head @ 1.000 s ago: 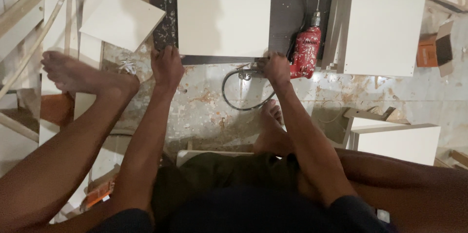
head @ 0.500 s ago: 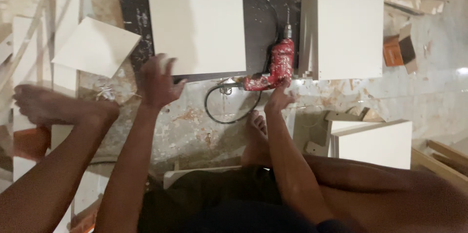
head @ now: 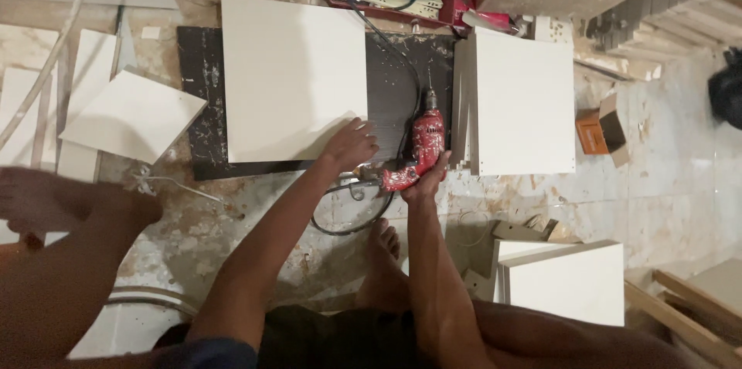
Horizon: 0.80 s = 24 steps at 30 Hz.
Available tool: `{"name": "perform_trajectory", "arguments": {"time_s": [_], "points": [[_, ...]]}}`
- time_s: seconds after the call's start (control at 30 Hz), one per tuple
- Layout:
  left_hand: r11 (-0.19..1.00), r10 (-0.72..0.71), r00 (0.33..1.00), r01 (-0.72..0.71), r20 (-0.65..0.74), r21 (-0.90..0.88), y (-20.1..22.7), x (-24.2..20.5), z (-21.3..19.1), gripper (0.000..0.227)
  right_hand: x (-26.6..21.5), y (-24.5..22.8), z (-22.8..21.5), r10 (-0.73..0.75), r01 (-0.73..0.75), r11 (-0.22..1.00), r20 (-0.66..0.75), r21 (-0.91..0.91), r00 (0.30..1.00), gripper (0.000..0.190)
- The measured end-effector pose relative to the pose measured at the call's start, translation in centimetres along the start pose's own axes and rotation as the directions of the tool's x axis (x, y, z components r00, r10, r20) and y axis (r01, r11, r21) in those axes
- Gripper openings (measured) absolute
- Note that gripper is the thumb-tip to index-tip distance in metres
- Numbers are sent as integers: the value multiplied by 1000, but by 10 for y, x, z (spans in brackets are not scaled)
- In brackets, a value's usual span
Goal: The person uses a red power drill to make holes in white rectangular wood panels. They repeatedly pick up a panel, position it on a black work surface, drill a hole, and then set the panel aside. The process is repeated multiple times with different panels.
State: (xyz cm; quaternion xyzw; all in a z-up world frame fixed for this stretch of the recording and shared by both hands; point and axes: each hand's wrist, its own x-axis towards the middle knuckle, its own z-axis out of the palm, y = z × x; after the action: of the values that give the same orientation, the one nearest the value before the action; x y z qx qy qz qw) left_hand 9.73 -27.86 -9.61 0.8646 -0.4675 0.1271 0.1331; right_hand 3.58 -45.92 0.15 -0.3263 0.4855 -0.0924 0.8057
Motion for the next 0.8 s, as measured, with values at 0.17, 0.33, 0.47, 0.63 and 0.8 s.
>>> {"name": "perform_trajectory", "arguments": {"time_s": [0.17, 0.33, 0.47, 0.63, 0.8], "points": [[997, -13, 968, 31, 251, -65, -9, 14, 19, 6, -51, -7, 15, -18, 18, 999, 8, 43, 1000, 55], [999, 41, 974, -33, 224, -39, -6, 14, -15, 21, -47, -6, -26, -101, 8, 902, 193, 432, 976, 50], [1000, -19, 966, 18, 259, 4, 4, 14, -2, 15, -44, -76, 12, -326, 133, 843, 300, 521, 897, 43], [997, 28, 931, -1, 364, -74, -12, -7, -64, 74, -94, -206, 88, -437, 355, 897, 657, 264, 614, 52], [969, -245, 969, 245, 17, -16, -17, -64, -92, 102, -146, -303, 164, -117, 688, 676, 883, -265, 455, 70]]}}
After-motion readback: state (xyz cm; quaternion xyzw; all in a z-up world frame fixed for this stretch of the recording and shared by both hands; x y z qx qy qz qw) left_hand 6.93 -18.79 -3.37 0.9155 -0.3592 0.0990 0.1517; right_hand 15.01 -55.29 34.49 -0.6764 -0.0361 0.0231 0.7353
